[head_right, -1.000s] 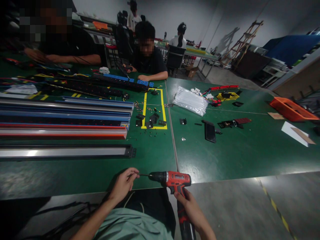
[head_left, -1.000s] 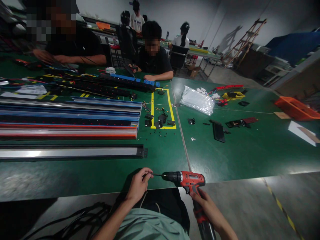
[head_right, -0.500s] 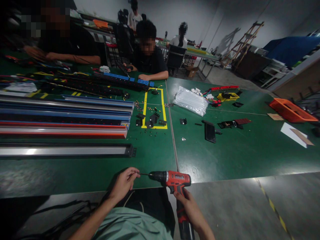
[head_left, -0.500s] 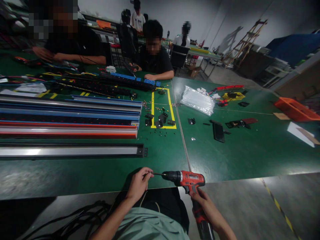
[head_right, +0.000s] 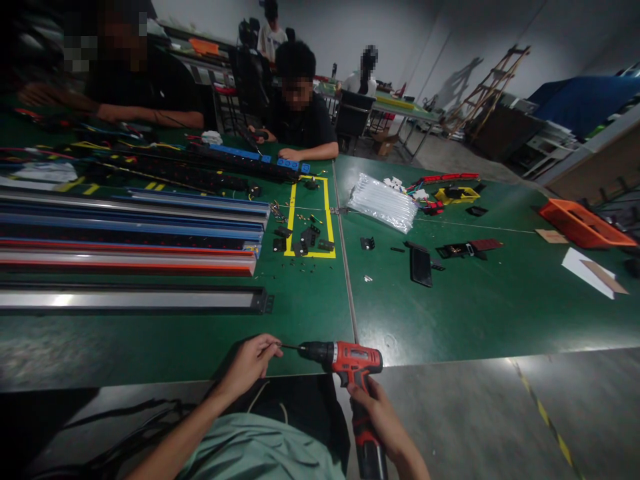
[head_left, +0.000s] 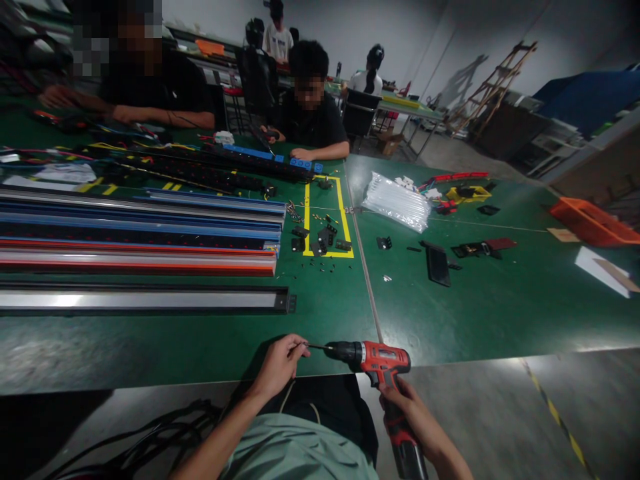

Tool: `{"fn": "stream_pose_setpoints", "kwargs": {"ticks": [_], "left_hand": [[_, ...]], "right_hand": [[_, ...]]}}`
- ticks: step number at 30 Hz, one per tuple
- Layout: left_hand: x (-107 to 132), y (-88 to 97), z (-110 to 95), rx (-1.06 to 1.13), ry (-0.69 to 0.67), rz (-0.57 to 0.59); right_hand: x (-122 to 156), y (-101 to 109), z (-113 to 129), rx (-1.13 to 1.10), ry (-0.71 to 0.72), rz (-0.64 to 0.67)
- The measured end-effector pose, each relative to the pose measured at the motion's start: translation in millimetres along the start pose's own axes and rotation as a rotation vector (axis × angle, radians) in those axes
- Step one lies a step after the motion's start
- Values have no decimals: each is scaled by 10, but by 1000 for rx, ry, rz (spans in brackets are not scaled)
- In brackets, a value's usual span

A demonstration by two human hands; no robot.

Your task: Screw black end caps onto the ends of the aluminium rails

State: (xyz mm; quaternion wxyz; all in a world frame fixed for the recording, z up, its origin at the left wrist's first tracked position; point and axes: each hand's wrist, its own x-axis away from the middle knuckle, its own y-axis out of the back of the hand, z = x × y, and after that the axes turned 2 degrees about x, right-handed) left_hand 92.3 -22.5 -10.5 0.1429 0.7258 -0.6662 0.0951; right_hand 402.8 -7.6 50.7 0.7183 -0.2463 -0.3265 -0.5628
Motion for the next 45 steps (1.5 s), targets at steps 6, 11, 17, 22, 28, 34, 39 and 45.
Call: {"fn": "stream_pose_setpoints", "kwargs": {"ticks": [6,11,17,22,28,34,39,45], "left_hand": [[3,-23,-5,22,2,-11],[-44,-21,10,43,27,-3],[-59,2,-14,85,52,39],[-67,-9,-82,90,97,49],[-115,15,-109,93,151,103],[-133,43,-182,95,189,123],[-108,58,-286,106,216,141],[-72,61,-378,141,216,128]], "right_hand": [[-101,23,-146,-124,-24,131],[-277,-6,-354,-432,43,411],[-397,-120,-491,-649,128,603],[-415,-140,-540,-679,105,689],[-500,-53,-587,-562,39,735],[-606,-32,-691,-554,40,810],[-627,-44,-706,-591,34,885],[-606,-105,-721,-617,45,863]]}}
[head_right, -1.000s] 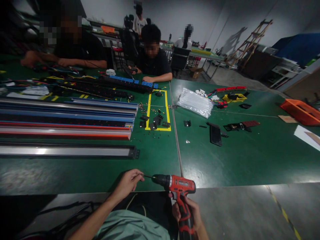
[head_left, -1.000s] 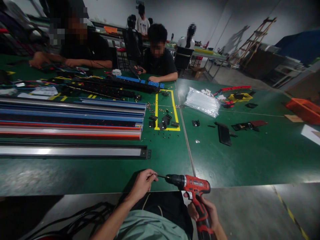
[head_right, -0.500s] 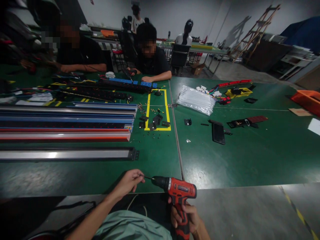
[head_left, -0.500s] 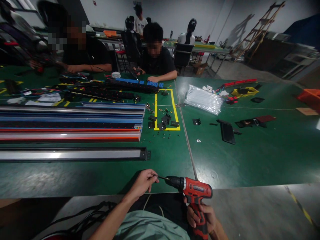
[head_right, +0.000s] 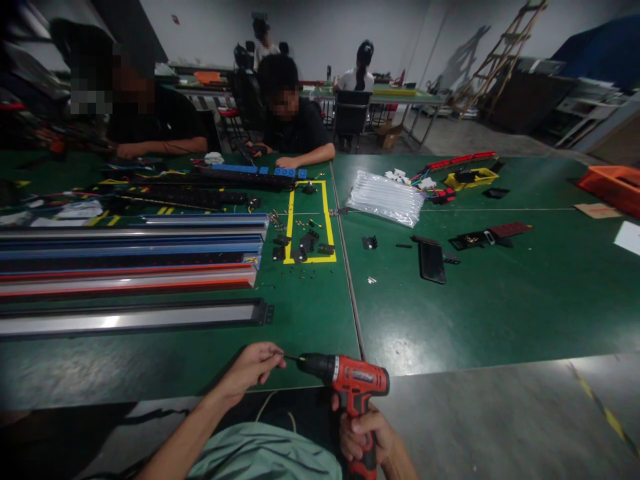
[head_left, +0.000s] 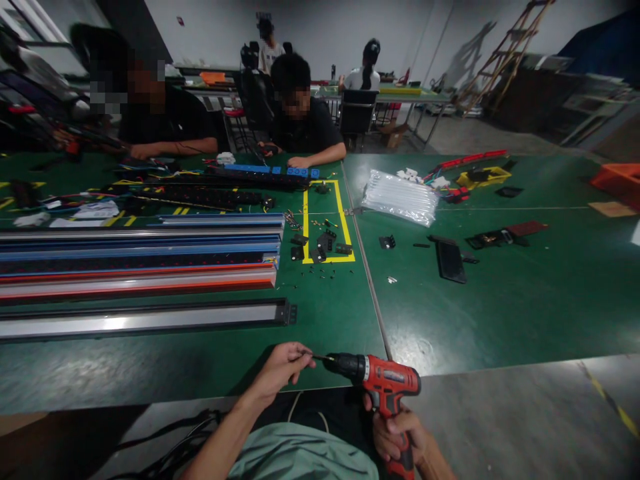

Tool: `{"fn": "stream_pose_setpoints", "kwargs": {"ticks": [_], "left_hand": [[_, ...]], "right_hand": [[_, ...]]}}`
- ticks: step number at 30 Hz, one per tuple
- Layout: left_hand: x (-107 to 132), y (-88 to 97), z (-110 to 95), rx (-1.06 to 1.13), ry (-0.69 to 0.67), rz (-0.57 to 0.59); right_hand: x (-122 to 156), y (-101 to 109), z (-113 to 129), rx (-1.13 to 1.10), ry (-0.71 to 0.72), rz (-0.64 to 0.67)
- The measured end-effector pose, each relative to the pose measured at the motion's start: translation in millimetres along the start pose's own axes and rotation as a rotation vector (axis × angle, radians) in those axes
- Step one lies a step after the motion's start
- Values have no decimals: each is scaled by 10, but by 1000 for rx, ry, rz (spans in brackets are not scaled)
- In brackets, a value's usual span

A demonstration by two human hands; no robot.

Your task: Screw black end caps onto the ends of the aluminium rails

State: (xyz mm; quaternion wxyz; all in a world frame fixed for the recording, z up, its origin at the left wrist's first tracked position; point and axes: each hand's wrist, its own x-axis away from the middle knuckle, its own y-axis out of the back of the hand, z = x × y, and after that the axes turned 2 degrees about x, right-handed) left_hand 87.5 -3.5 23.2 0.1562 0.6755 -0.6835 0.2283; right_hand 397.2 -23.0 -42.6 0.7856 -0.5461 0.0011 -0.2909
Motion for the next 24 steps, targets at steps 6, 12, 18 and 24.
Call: {"fn": "stream_pose_setpoints", "kwargs": {"ticks": [6,12,18,24], "left_hand": [[45,-28,-21,67,35,69],[187,263,-5,-102,-11,90],[422,697,-251,-606,-188,53],[282,912,-550,-973,-616,-264]], "right_hand": [[-101,-180,-38,-53,29,9],[-231,-321,29,-83,40,-48],[-330,-512,74,-120,48,-36],[-382,-649,218,-41,50,-43]]}}
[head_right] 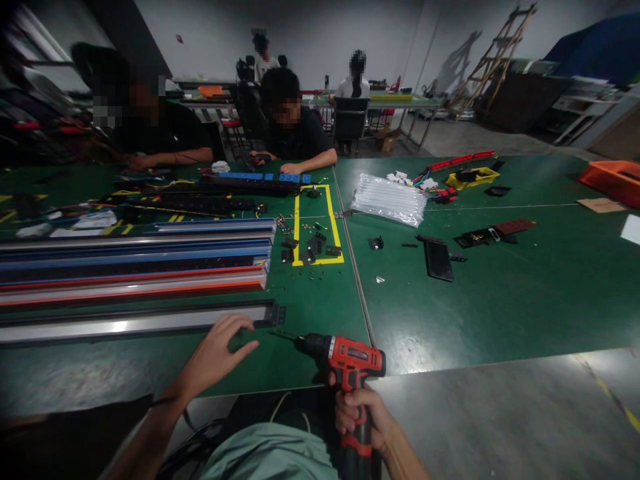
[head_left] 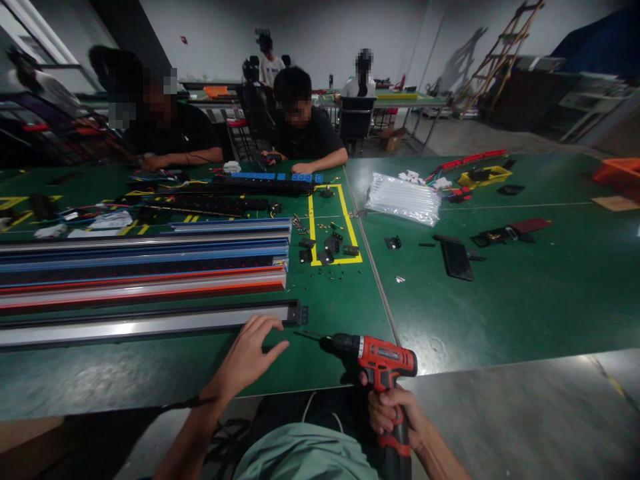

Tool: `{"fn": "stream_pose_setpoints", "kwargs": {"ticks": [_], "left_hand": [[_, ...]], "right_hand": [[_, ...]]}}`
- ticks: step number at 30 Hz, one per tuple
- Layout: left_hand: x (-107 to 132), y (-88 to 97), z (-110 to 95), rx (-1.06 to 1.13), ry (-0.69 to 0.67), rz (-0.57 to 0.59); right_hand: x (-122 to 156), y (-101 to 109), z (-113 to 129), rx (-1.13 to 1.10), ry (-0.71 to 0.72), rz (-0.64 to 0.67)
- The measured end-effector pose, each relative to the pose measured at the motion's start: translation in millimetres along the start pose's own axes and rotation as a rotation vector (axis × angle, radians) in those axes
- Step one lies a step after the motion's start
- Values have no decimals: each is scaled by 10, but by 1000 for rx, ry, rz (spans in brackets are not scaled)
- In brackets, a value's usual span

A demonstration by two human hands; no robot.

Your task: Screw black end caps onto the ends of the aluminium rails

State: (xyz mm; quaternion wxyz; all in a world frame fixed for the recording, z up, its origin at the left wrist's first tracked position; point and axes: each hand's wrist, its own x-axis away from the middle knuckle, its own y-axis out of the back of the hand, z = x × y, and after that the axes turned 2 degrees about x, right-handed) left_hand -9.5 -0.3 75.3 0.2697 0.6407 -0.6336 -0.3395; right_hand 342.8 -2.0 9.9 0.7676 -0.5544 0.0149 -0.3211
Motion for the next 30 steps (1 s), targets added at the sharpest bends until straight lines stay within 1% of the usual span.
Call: {"fn": "stream_pose_setpoints", "kwargs": {"ticks": [1,3,7,11,13,15,25,30], "left_hand": [[-86,12,29,-57,-42,-28],[-271,16,97,-143,-104,4],[-599,-35,221,-198,-241,180],[-771,-96,267,-227,-330,294],[-806,-115,265,-244,-346,340],[-819,-125,258,-269,-348,362],[-825,-152,229,-282,-351,321],[-828,-146,195,-302,-332,328]], "right_hand": [[-7,1,28,22,0,-8],[-21,15,82,52,-2,-31],[-49,25,158,77,8,-45],[-69,-9,193,68,2,-47],[-74,-23,199,68,-6,-55],[-77,-29,202,74,-10,-53],[-92,-11,247,72,-20,-38],[-130,21,250,64,-15,-4]]}}
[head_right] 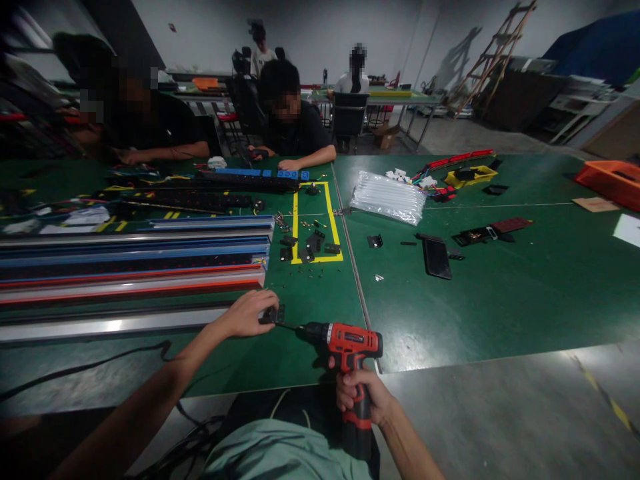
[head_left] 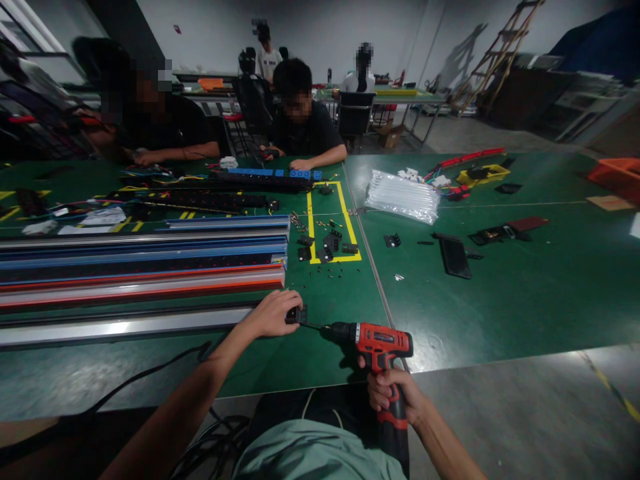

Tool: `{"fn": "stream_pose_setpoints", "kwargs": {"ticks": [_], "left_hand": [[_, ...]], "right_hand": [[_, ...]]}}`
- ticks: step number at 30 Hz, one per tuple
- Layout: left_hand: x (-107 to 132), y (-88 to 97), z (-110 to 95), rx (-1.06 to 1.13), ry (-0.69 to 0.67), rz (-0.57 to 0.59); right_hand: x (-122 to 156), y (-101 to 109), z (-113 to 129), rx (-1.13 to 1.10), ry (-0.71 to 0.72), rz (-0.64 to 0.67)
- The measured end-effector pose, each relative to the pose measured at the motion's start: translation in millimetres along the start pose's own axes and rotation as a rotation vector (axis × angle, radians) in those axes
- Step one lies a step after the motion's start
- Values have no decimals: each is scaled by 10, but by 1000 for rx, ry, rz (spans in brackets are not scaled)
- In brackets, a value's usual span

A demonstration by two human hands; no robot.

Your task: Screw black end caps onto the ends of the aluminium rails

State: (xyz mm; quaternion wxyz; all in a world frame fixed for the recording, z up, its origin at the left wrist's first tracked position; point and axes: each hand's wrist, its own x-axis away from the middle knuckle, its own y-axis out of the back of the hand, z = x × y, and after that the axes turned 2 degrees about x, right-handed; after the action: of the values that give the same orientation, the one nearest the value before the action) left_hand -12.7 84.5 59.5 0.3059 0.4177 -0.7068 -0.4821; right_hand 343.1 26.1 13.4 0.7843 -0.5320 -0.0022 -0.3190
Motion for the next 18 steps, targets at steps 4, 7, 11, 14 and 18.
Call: {"fn": "stream_pose_setpoints", "kwargs": {"ticks": [4,7,11,14,18], "left_hand": [[1,15,-21,-26,16,5],[2,15,-28,-30,14,1],[3,9,-26,-22,13,-7],[3,5,-21,-21,9,-3],[1,-3,-14,-31,5,-7]], "right_hand": [[-20,15,4,-14,4,18],[-19,20,14,-11,-5,25],[-19,27,24,-8,-14,24],[-29,31,31,-7,-17,23],[-42,28,40,-8,-22,28]]}}
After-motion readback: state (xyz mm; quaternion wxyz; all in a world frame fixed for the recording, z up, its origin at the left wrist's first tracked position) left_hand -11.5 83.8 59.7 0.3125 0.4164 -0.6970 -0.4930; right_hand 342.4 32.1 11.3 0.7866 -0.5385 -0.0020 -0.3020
